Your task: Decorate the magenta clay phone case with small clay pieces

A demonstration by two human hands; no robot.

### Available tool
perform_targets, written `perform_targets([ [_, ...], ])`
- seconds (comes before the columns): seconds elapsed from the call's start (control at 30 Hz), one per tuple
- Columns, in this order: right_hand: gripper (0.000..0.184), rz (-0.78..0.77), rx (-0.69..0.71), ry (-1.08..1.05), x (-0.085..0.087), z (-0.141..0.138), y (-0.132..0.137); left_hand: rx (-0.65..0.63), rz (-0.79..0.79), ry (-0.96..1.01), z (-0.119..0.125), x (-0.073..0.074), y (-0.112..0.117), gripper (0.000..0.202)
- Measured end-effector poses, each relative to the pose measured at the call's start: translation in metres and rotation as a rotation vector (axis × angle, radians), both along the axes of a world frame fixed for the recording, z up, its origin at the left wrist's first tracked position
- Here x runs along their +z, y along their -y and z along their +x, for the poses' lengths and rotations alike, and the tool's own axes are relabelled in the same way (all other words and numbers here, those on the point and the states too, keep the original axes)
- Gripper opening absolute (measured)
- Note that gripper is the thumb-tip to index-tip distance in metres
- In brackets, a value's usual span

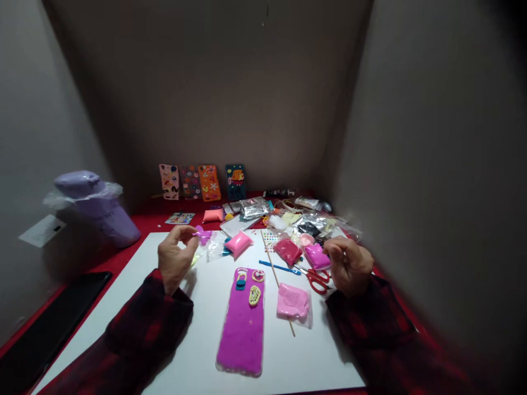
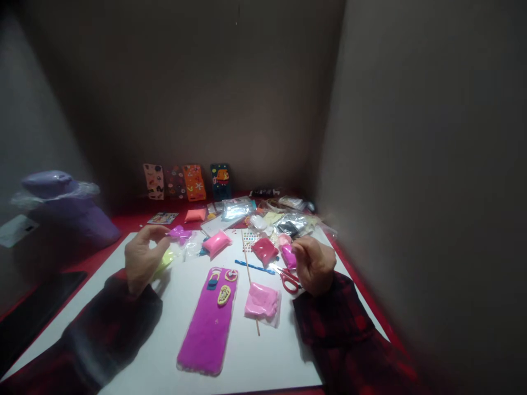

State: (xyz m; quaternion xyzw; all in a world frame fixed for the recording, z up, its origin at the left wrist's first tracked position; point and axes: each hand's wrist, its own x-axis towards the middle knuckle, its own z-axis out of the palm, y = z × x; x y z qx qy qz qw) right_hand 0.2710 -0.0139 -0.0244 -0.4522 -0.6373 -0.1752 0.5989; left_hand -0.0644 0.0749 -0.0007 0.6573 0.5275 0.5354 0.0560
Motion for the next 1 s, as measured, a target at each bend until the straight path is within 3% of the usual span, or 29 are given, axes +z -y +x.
perform_targets([
  [0.07,0.009,0.008,-0.011,-0.036,0.000,-0.001,-0.001,-0.005,-0.002,0.000,-0.001,0.001,0.001,0.012],
  [0.2,0.008,0.034,-0.062,-0.139,-0.003,0.000,-0.006,-0.019,-0.030,-0.002,-0.009,-0.002,-0.001,0.018],
  [0.33,0.011,0.020,-0.091,-0.228,-0.004,0.001,-0.009,-0.133,-0.031,0.062,-0.014,-0.005,-0.003,0.023],
  [0.43,0.024,-0.009,-0.075,-0.242,-0.004,0.001,-0.008,-0.198,-0.019,0.091,-0.014,-0.005,-0.003,0.023],
  [0.53,0.030,-0.024,-0.050,-0.249,-0.005,0.001,-0.007,-0.127,-0.026,0.096,-0.011,-0.005,-0.001,0.018],
  [0.67,0.012,-0.032,-0.070,-0.294,-0.008,0.001,-0.009,-0.041,-0.033,0.085,-0.008,-0.004,0.000,0.019],
  [0.77,0.011,-0.045,-0.093,-0.318,-0.009,0.001,-0.010,-0.052,0.022,0.054,-0.005,-0.002,0.002,0.019],
  [0.9,0.014,-0.064,-0.099,-0.324,-0.008,0.001,-0.008,-0.143,0.094,0.027,-0.004,0.001,0.003,0.025],
  [1.0,0.029,-0.078,-0.071,-0.293,-0.007,0.003,-0.006,-0.261,0.101,0.062,-0.003,0.001,0.004,0.032],
])
